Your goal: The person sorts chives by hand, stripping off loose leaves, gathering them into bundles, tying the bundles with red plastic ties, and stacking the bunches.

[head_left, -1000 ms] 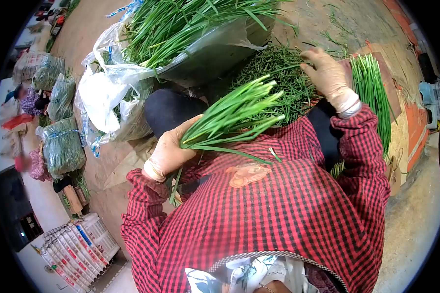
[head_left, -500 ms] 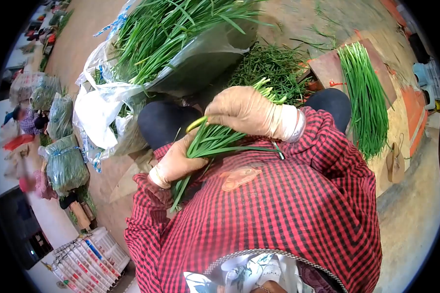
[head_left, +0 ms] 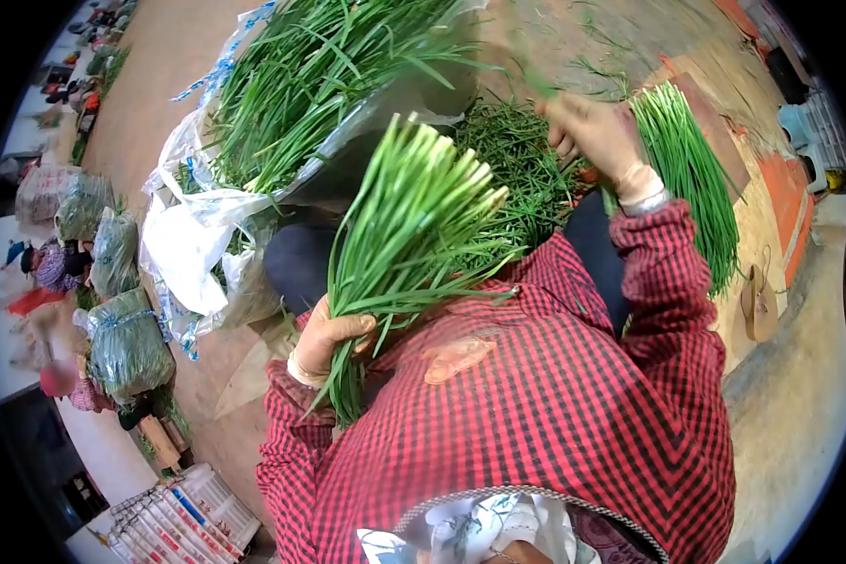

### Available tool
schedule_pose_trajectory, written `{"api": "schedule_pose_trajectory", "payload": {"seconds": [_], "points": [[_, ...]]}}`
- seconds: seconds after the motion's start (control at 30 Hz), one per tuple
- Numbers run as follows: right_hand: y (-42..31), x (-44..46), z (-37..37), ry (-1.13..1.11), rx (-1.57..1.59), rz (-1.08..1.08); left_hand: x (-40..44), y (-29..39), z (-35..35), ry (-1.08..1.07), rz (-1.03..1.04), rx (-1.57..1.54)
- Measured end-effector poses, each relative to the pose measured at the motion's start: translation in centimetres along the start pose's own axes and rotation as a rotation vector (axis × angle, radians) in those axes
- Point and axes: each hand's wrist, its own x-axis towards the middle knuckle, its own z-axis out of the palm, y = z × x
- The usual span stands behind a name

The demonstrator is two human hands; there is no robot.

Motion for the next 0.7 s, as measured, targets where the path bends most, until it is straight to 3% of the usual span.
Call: {"api": "schedule_pose_trajectory", "payload": {"seconds": [0.03, 0.1, 0.13, 0.2, 0.23, 0.3, 0.37, 0.43, 0.5, 0.53, 0.6, 0.63, 0.7], "points": [[1.4, -0.5, 0.2, 0.002, -0.456, -0.140, 0.1, 0.1, 0.0, -0.001, 0.055, 0.007], [3.7, -1.0, 0.9, 0.020, -0.701, -0.359, 0.0, 0.6, 0.3, -0.009, 0.070, -0.085], [3.5, -1.2, 0.9, 0.024, -0.701, -0.360, 0.4, 0.5, -0.3, -0.067, 0.066, -0.096], [2.1, -2.0, 1.4, -0.025, -0.249, -0.172, 0.6, 0.3, -0.1, -0.054, 0.075, -0.144], [1.4, -2.5, 2.0, -0.021, -0.245, -0.171, 0.7, 0.3, 0.0, -0.039, 0.084, -0.192], [-0.1, -3.4, 3.5, -0.241, 0.227, -0.041, 0.8, 0.5, 0.4, -0.057, 0.087, -0.164], [-1.9, -4.8, 5.5, -0.375, 0.228, -0.031, 0.8, 0.6, 1.1, 0.007, 0.121, -0.176], [-3.0, -5.2, 6.9, -0.412, 0.087, -0.123, 0.7, 0.6, 1.2, 0.019, 0.115, -0.169], [-2.4, -4.2, 7.1, -0.431, -0.246, -0.147, 0.6, 0.6, 1.4, 0.045, 0.160, -0.104], [-1.8, -3.7, 7.3, -0.434, -0.245, -0.151, 0.5, 0.7, 1.5, 0.060, 0.151, -0.080], [-0.9, -3.2, 7.3, -0.264, -0.469, -0.530, 0.5, 1.0, 1.9, 0.059, 0.178, -0.004], [-1.0, -3.2, 7.6, -0.119, -0.415, -0.549, 0.4, 1.2, 2.2, 0.055, 0.201, 0.070], [-2.9, -3.1, 7.4, -0.230, -0.265, -0.363, 0.5, 1.2, 3.2, 0.084, 0.197, 0.082]]}}
